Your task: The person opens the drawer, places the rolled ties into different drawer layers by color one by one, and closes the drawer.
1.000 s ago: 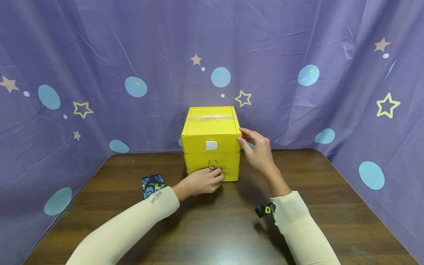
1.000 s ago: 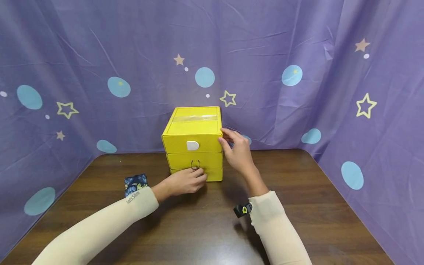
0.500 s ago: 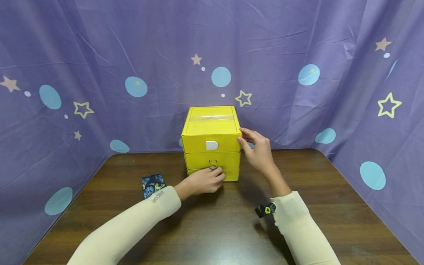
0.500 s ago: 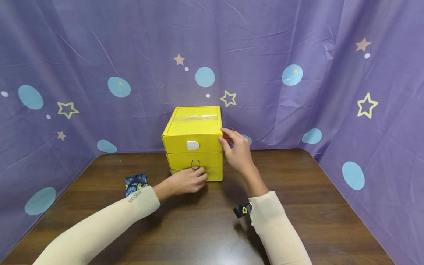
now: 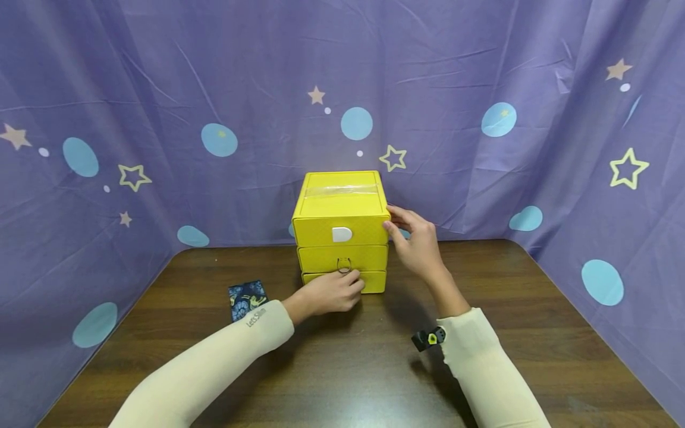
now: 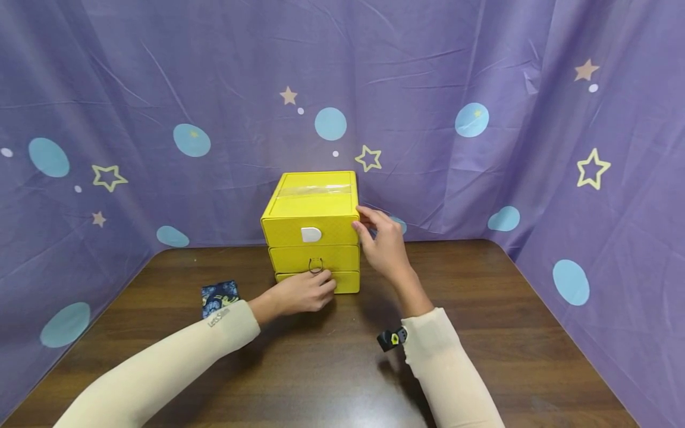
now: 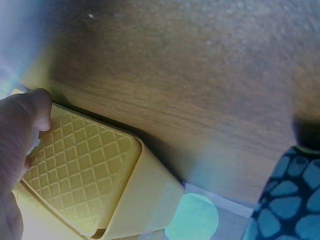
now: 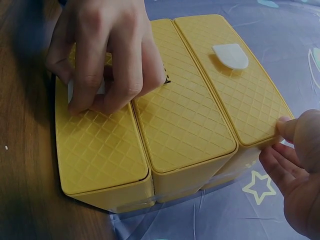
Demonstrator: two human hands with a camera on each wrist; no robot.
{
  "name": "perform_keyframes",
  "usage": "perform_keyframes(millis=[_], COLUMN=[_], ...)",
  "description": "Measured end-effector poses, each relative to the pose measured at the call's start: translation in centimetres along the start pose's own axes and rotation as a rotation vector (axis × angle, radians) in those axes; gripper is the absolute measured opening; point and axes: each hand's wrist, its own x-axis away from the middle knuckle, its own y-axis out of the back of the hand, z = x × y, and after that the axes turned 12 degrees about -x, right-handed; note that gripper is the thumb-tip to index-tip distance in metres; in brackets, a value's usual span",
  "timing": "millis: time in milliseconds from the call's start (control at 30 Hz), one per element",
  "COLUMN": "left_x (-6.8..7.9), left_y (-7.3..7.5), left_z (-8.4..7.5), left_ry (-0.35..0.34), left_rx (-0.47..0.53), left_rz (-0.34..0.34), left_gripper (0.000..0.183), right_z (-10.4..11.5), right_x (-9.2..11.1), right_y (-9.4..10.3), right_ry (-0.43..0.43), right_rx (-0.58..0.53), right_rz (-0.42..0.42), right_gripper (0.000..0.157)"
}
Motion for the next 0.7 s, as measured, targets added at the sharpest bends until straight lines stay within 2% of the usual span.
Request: perform_keyframes(millis=[300, 700], left_x=[0.00, 0.05], left_y=[0.26, 0.61], left_z=[-0.11, -0.10], left_ry=[-0.015, -0.042], left_rx=[0.022, 0.045], left_rz=[0.024, 0.019], left_gripper=[0.018, 0.020], right_z=[-0.01, 0.09], right_x=[-0.05, -0.03], right_y=[0.01, 0.06], right_ry=[0.006, -0.007], right_rx=[-0.010, -0.005], right_rz=[0.000, 0.004], right_gripper=[0.034, 0.034])
